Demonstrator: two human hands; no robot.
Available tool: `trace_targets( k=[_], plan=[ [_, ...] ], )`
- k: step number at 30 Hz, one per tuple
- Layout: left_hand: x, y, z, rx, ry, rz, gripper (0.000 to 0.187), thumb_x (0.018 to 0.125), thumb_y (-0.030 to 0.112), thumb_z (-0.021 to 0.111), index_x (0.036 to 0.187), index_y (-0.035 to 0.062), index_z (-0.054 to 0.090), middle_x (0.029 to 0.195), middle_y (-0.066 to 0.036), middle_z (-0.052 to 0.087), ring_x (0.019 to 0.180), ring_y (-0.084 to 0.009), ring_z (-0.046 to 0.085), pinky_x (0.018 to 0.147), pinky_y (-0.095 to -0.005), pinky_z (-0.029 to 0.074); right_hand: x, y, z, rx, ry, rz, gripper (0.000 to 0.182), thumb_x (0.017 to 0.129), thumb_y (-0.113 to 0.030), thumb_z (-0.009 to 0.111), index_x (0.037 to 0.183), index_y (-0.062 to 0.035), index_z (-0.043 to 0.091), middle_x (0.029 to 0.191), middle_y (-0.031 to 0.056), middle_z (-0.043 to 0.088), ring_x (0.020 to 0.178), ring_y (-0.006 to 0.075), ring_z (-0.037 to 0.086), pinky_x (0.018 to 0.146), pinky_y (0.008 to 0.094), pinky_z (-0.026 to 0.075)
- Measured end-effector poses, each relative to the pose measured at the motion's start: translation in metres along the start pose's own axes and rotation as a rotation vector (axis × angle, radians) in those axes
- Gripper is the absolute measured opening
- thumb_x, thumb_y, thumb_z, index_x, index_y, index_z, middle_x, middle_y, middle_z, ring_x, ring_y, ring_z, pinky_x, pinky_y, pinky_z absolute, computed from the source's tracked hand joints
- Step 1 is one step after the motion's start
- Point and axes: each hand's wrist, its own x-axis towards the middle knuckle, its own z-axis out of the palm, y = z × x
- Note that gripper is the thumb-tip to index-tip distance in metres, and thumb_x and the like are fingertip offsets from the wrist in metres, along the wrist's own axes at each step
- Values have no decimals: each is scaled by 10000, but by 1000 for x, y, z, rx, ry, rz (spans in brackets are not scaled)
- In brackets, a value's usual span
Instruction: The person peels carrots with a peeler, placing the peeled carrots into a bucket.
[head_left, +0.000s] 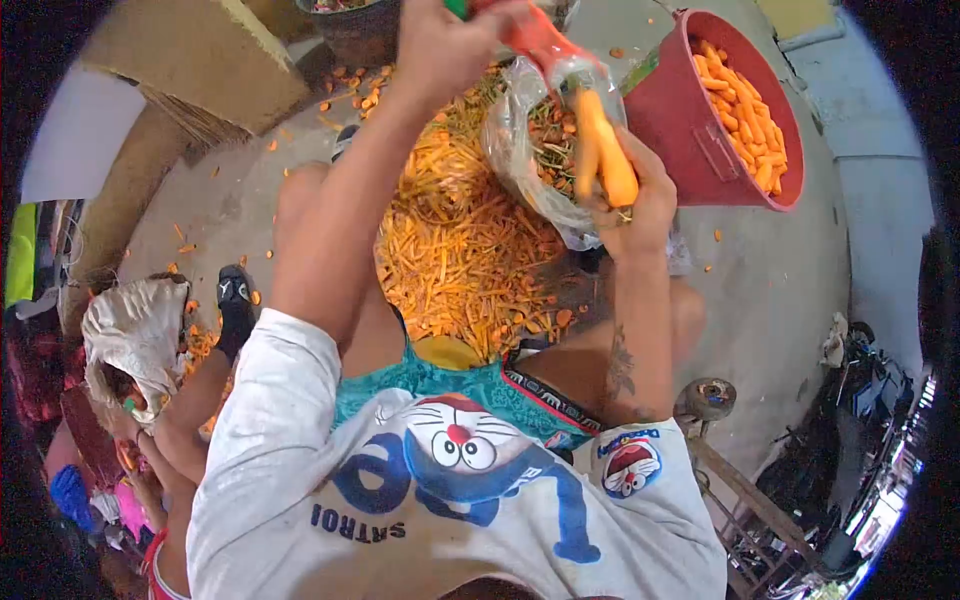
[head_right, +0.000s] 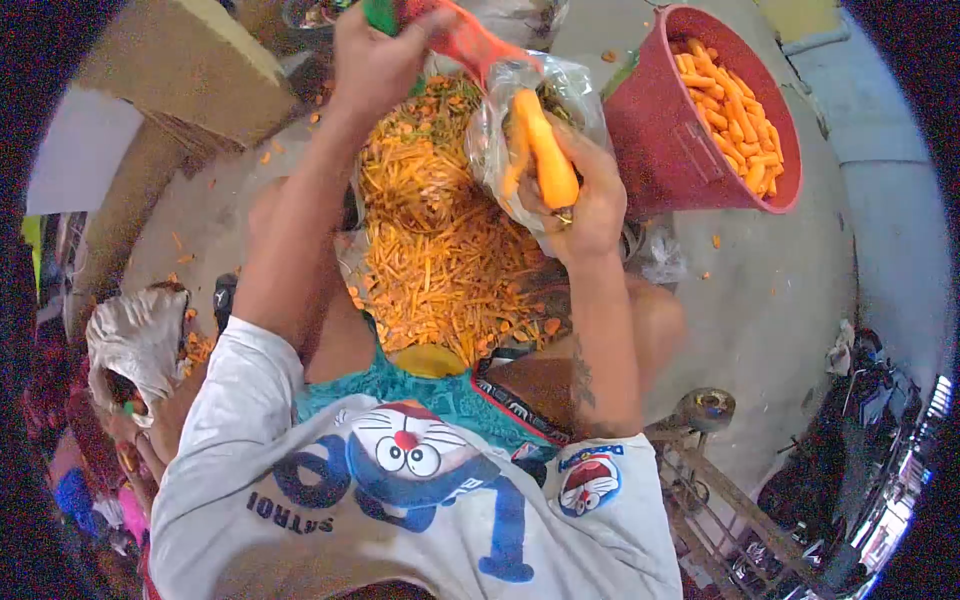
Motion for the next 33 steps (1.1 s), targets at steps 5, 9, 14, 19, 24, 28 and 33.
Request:
trace_targets(
  k=[5,9,14,19,24,28,33],
  plan=[
    [-45,-3,27,-28,-220,326,191,870,192,798,955,47,705,777,15,686,691,-87,631,642,-269,513,17,18,-6,39,205,-120,388,1038,-274,458,1226,32,603,885,87,654,619,101,549,481,237,434],
    [3,-39,-11,76,82,-10,158,890,199,785,869,69,698,713,40,649,650,-75,595,604,-237,467,-1,3,3,-1,27,-19,402,1027,-285,476,1244,32,596,873,75,635,615,102,548,491,240,442],
    [-26,-31,19,59,63,201,156,888,198,780,879,66,698,680,54,632,623,-75,576,587,-255,466,13,15,-1,-32,188,-162,422,1011,-271,499,1281,43,579,883,79,640,645,108,589,521,247,471],
    [-5,-14,2,52,26,71,98,891,101,732,888,39,656,773,-2,667,705,-108,622,673,-293,512,-2,-1,20,-72,156,-88,439,1007,-253,515,1306,66,558,941,119,660,666,131,615,528,243,482],
    [-34,-17,19,9,31,121,212,835,174,827,957,45,711,823,6,701,752,-98,632,727,-285,532,8,-5,23,-8,173,-112,425,998,-262,537,1260,70,580,921,110,661,655,131,609,511,235,467],
    [-23,-30,15,91,-45,245,190,859,155,808,965,30,711,839,7,715,753,-97,651,709,-276,541,-2,-2,-6,-59,-9,-68,399,1007,-251,526,1233,70,595,926,99,661,682,127,619,519,235,482],
    [-1,-30,-4,-55,154,-33,146,895,142,764,977,30,717,854,-3,729,729,-114,671,663,-272,538,5,-2,-1,3,-10,-82,410,999,-279,541,1225,58,603,963,84,693,681,112,655,531,220,513]
  ],
)
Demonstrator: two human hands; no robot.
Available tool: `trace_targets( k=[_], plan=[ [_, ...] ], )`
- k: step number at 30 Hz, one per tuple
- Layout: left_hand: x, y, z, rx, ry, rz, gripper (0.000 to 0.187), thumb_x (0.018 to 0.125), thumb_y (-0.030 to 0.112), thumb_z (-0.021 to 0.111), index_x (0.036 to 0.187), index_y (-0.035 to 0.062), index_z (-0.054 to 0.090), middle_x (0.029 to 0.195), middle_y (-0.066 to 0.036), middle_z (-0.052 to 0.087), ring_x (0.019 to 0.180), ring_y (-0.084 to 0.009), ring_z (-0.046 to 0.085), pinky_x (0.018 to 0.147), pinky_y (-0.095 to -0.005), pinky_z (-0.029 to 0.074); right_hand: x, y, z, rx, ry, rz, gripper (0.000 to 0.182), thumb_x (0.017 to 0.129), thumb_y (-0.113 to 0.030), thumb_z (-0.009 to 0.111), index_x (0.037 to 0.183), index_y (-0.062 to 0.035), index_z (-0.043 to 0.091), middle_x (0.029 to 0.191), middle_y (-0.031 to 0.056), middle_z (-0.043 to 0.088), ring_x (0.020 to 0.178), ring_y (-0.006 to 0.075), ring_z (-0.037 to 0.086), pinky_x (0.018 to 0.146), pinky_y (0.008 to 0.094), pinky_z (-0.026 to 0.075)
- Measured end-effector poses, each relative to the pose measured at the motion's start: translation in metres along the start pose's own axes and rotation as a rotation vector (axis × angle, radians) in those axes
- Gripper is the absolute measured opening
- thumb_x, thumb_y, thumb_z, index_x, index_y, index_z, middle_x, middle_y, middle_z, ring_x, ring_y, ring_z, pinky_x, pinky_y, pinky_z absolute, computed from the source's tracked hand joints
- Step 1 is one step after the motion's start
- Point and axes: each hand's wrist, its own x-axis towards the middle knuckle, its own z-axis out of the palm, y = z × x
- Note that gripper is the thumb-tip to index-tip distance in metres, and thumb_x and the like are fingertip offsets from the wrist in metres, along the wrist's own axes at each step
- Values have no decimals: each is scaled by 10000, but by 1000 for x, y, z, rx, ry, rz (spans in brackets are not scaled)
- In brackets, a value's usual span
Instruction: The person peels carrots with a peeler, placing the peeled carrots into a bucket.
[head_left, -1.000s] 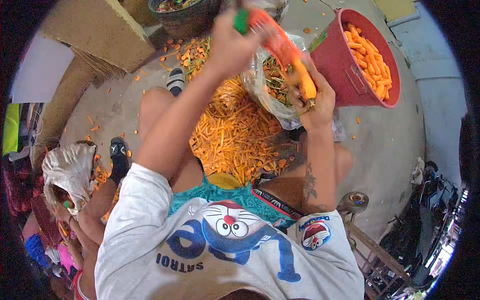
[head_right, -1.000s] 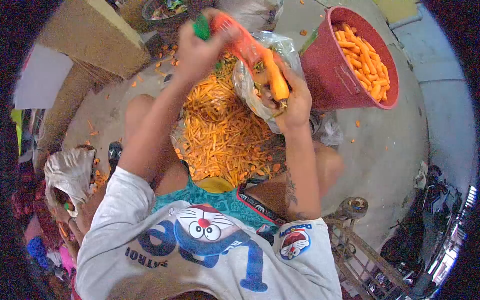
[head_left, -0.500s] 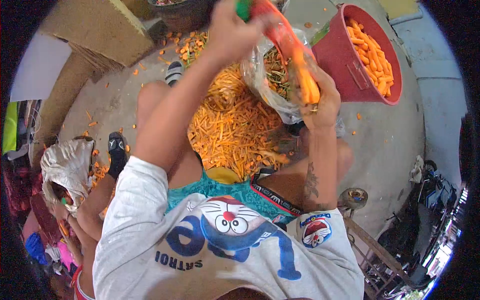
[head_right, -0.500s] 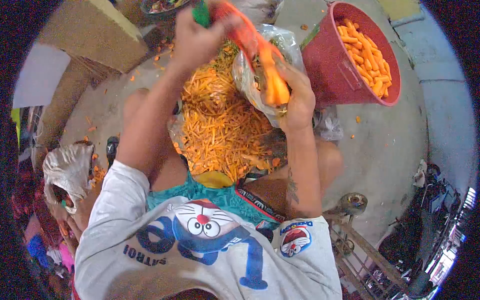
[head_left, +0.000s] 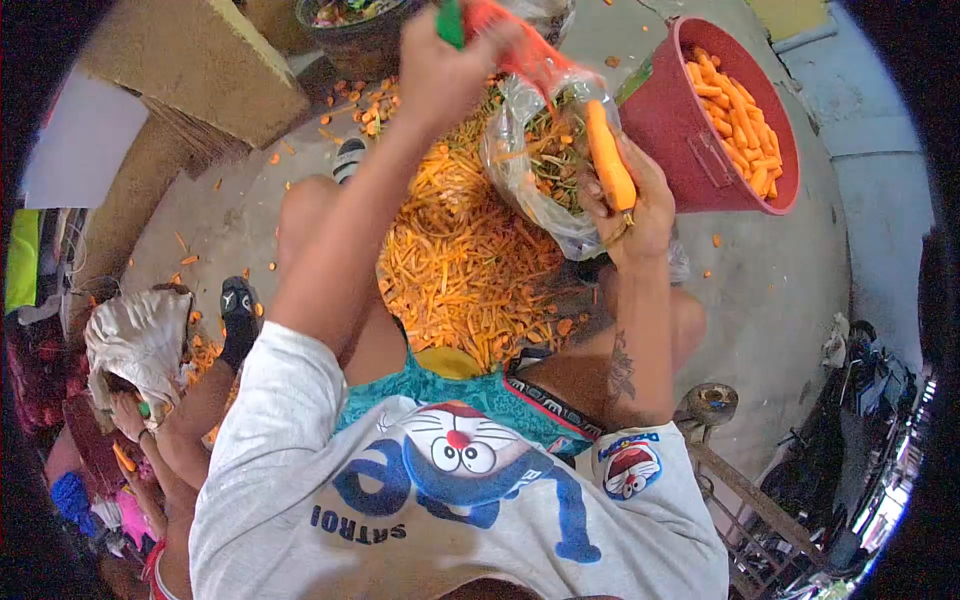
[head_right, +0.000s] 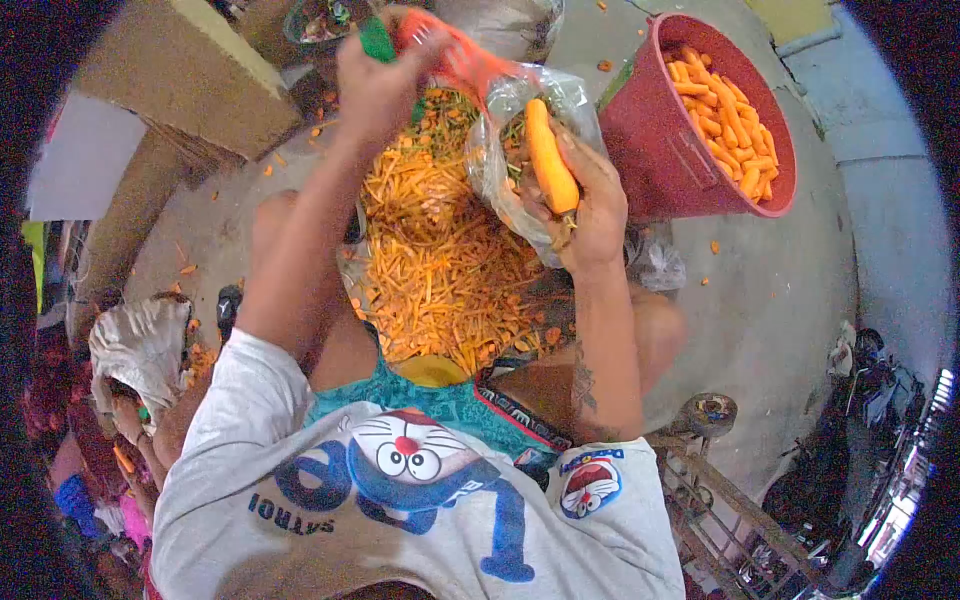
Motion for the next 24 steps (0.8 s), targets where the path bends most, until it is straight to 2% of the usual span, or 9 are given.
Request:
trace_targets(
  k=[3,7,10,12,16,19,21,23,24],
  plan=[
    [-52,23,27,56,-326,473,134,890,131,770,962,36,708,803,12,696,668,-78,611,621,-244,495,1,2,0,-45,242,-52,424,1007,-293,537,1241,57,587,920,68,670,633,90,608,491,204,448],
    [-6,-8,-1,94,-119,121,160,876,139,785,974,43,704,806,22,688,684,-67,601,636,-238,487,-9,0,-2,-59,13,10,394,1023,-265,516,1254,45,595,920,44,658,677,87,611,489,209,457],
    [-9,0,0,100,-90,137,185,848,159,808,945,46,698,784,3,683,705,-93,617,666,-279,510,-2,-3,1,64,-83,15,400,1015,-260,527,1257,49,601,937,61,664,691,96,623,497,217,470],
    [-43,15,20,-3,-202,116,194,825,158,819,926,42,701,766,-19,690,706,-116,625,670,-305,518,-2,-1,-11,74,156,21,375,1021,-232,532,1219,75,616,960,99,673,744,171,652,578,284,513],
    [-45,16,20,49,-256,217,190,867,112,800,1004,33,694,843,5,695,764,-81,635,725,-276,540,-10,-7,24,-75,373,-32,404,1020,-234,541,1267,80,604,960,90,675,752,157,654,603,265,517],
    [-7,0,-11,190,-89,-33,171,889,120,776,1018,38,700,879,-4,714,779,-96,655,734,-286,544,-11,-9,2,-132,39,12,410,1026,-221,532,1297,80,600,983,89,684,793,142,660,663,254,528],
    [2,-12,-14,214,-68,189,229,891,177,772,1037,19,692,876,-59,736,785,-138,676,727,-322,547,-8,-12,-2,-16,-84,63,374,1021,-214,561,1253,73,626,979,71,687,802,129,658,706,254,530],
    [-11,2,-6,676,-297,141,302,865,199,767,1064,-6,668,885,-172,737,802,-276,717,738,-381,549,-6,-12,-7,-71,-47,32,351,1015,-214,587,1215,69,644,968,62,688,797,114,645,713,254,523],
    [-22,-3,-4,703,-452,195,304,842,142,709,1100,-5,649,910,-271,689,875,-433,688,775,-441,541,-7,-11,-9,-123,4,13,330,1009,-214,614,1177,65,663,956,53,690,791,100,633,720,253,515]
  ],
)
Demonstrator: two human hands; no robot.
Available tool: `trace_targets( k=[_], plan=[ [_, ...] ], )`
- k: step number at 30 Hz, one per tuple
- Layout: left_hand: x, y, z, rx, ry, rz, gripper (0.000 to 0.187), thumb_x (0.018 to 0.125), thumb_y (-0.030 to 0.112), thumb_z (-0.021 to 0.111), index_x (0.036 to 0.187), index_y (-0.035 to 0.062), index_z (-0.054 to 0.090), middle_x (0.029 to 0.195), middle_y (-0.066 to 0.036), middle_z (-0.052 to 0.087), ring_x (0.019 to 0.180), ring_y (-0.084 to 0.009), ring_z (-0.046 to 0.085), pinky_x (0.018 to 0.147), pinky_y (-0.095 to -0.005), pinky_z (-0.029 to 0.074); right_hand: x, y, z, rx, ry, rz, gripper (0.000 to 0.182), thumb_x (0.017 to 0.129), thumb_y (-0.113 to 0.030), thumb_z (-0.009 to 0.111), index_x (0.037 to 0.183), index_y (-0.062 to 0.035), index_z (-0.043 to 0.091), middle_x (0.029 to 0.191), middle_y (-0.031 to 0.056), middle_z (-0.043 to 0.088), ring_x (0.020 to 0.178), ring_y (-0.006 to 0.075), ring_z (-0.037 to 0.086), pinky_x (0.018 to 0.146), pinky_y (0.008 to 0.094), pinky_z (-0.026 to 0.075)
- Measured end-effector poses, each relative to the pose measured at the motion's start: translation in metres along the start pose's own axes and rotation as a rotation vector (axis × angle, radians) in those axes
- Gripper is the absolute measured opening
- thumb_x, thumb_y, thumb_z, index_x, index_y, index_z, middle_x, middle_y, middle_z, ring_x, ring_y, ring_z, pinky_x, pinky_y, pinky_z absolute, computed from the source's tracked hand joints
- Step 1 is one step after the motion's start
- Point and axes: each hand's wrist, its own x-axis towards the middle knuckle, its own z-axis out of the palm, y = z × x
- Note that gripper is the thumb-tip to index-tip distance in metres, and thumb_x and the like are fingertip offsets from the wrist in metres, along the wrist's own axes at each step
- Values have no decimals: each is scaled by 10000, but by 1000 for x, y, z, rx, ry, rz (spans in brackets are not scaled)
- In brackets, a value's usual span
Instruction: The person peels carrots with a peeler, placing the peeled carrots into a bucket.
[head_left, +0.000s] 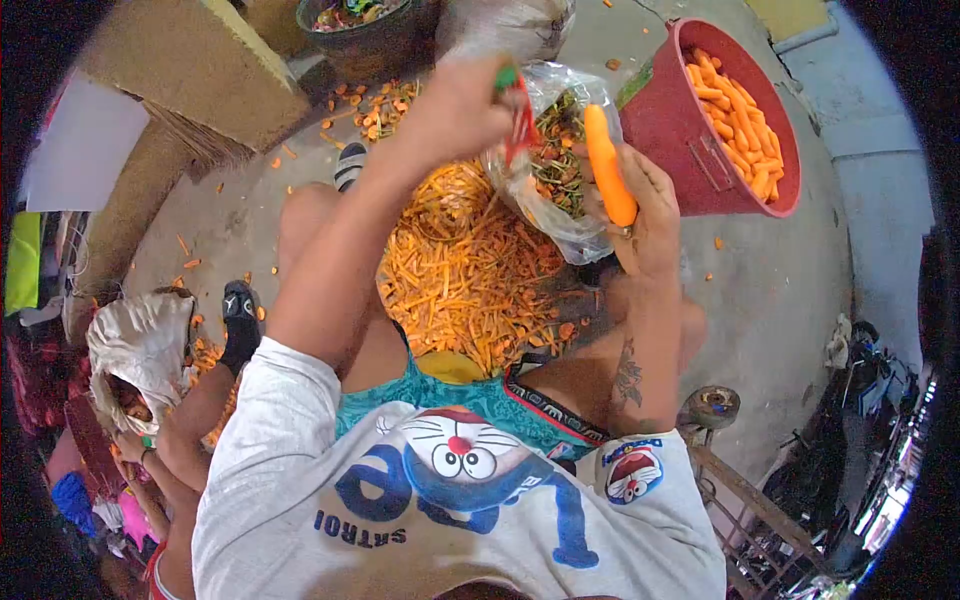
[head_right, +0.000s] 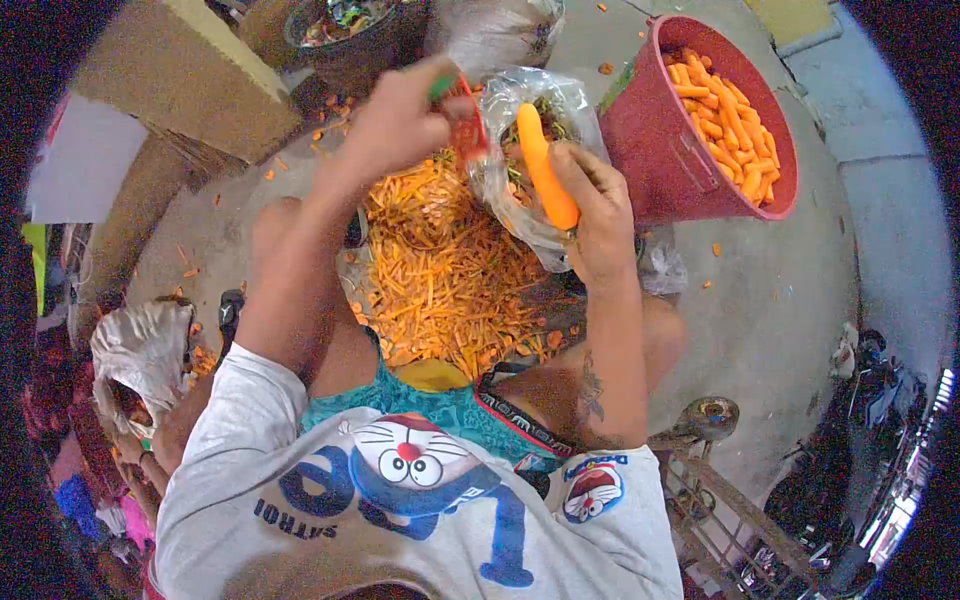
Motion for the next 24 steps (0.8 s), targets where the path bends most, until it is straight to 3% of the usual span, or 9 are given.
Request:
trace_targets(
  k=[1,3,7,10,12,13,15,19,24],
  plan=[
    [-5,8,3,-3,-7,1,304,842,142,709,1100,-5,649,910,-271,689,875,-433,688,775,-441,541,0,2,1,3,7,1,330,1009,-214,614,1177,65,663,956,53,690,791,100,633,720,253,515],
    [-16,27,9,-19,-231,-50,295,814,70,640,1098,-7,643,931,-299,668,928,-491,641,803,-477,534,0,6,7,-357,170,-106,278,989,-199,665,1096,57,690,960,40,698,805,75,613,738,245,499],
    [-16,36,6,-98,-356,8,234,805,79,631,1014,-27,632,891,-294,670,890,-484,653,797,-516,526,-6,8,11,-704,184,-294,243,985,-174,674,1058,55,704,959,32,702,856,58,594,768,239,486],
    [-12,-1,15,107,-413,-40,224,820,112,646,991,-31,629,877,-289,671,859,-480,655,777,-520,522,0,11,8,-649,202,-372,223,987,-144,667,1091,53,687,972,43,708,900,72,619,792,238,497],
    [-13,2,9,101,-339,-93,228,830,131,649,989,-31,631,871,-284,675,851,-469,663,772,-519,525,3,9,9,-239,258,-404,227,980,-127,677,1135,39,671,1025,61,709,906,116,655,780,261,522],
    [-11,9,4,102,-350,-84,228,830,131,649,989,-31,631,871,-284,675,851,-469,663,772,-519,525,3,8,6,-234,270,-407,227,980,-127,677,1135,39,671,1025,61,709,906,116,655,780,261,522],
    [-10,17,-2,67,-254,-122,225,821,133,657,981,-24,634,866,-282,676,846,-462,667,760,-522,520,6,1,-3,207,207,-267,244,973,-103,680,1177,28,657,1080,91,701,891,165,677,750,288,540],
    [-10,26,4,51,-18,-1,248,796,131,669,1002,-3,632,857,-285,671,858,-461,671,753,-521,520,13,11,-11,224,218,-269,244,970,-43,660,1200,36,660,1116,131,696,881,178,676,733,288,549],
    [-14,38,22,6,-158,-31,261,828,135,657,1006,-52,617,876,-310,667,870,-490,660,788,-539,531,17,28,-1,218,339,-264,253,947,-14,676,1193,43,667,1116,139,702,935,199,691,825,298,582]
  ],
)
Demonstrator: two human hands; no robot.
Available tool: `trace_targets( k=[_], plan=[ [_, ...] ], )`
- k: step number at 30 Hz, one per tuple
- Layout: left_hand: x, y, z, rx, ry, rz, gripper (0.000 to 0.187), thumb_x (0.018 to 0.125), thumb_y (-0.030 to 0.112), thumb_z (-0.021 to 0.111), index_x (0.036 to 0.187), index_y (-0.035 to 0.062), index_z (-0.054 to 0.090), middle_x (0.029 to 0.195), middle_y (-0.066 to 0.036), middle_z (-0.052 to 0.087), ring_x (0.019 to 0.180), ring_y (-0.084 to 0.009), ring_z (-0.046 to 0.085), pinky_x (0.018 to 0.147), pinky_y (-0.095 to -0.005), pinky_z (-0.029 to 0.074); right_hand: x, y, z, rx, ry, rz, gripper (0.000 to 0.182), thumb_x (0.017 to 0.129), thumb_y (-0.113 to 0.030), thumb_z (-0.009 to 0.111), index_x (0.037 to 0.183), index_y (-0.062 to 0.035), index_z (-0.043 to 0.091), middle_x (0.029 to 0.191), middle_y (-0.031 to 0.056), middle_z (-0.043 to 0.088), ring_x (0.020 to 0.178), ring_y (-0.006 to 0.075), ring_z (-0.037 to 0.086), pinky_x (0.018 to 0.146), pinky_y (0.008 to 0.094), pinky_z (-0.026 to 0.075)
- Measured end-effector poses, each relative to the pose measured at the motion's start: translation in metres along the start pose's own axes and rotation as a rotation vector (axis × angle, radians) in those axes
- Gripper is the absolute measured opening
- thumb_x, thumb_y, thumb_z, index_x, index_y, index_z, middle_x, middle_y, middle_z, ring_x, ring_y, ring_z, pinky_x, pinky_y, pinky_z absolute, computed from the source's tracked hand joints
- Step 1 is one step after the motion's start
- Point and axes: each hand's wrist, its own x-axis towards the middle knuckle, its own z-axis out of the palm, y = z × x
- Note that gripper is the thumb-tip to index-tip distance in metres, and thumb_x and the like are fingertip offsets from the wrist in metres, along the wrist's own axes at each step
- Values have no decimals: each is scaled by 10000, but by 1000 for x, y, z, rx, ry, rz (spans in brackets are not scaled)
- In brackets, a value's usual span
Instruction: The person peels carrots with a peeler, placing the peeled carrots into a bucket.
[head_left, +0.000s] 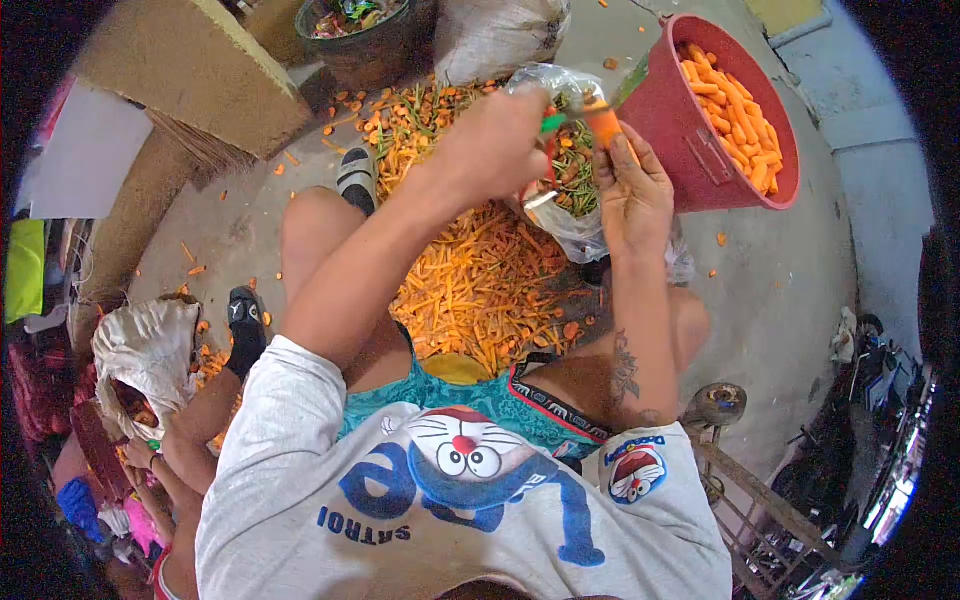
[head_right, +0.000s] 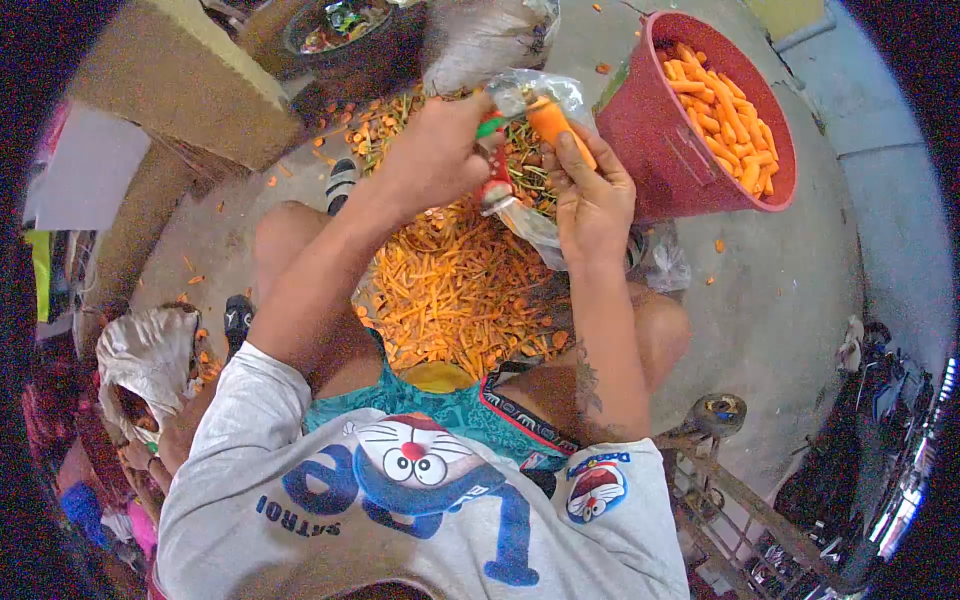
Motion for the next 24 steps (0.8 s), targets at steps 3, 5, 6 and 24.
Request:
trace_targets(
  k=[3,5,6,24],
  plan=[
    [8,-17,14,10,15,-30,293,847,171,631,1015,-69,626,898,-315,676,889,-484,669,807,-534,539,-8,6,-2,26,-94,1,269,939,2,679,1205,42,664,1126,134,703,966,212,699,859,313,584],
    [19,-40,7,134,-266,-231,350,861,223,622,1010,-93,638,942,-316,682,932,-473,675,829,-521,541,0,11,-14,66,-164,45,266,945,7,669,1208,42,663,1173,141,689,1021,210,686,880,319,586],
    [18,-45,6,136,-205,-209,322,804,190,632,949,-95,676,904,-317,688,886,-468,690,819,-516,555,6,8,-11,57,-182,44,266,945,7,669,1208,42,663,1173,141,689,1021,210,686,880,319,586],
    [11,-71,-48,163,52,-139,273,847,190,678,1025,-12,638,892,-296,676,895,-470,668,774,-502,534,79,169,-100,-1416,-153,221,476,956,-469,611,1109,-32,719,952,253,718,864,392,705,763,468,539]
  ],
)
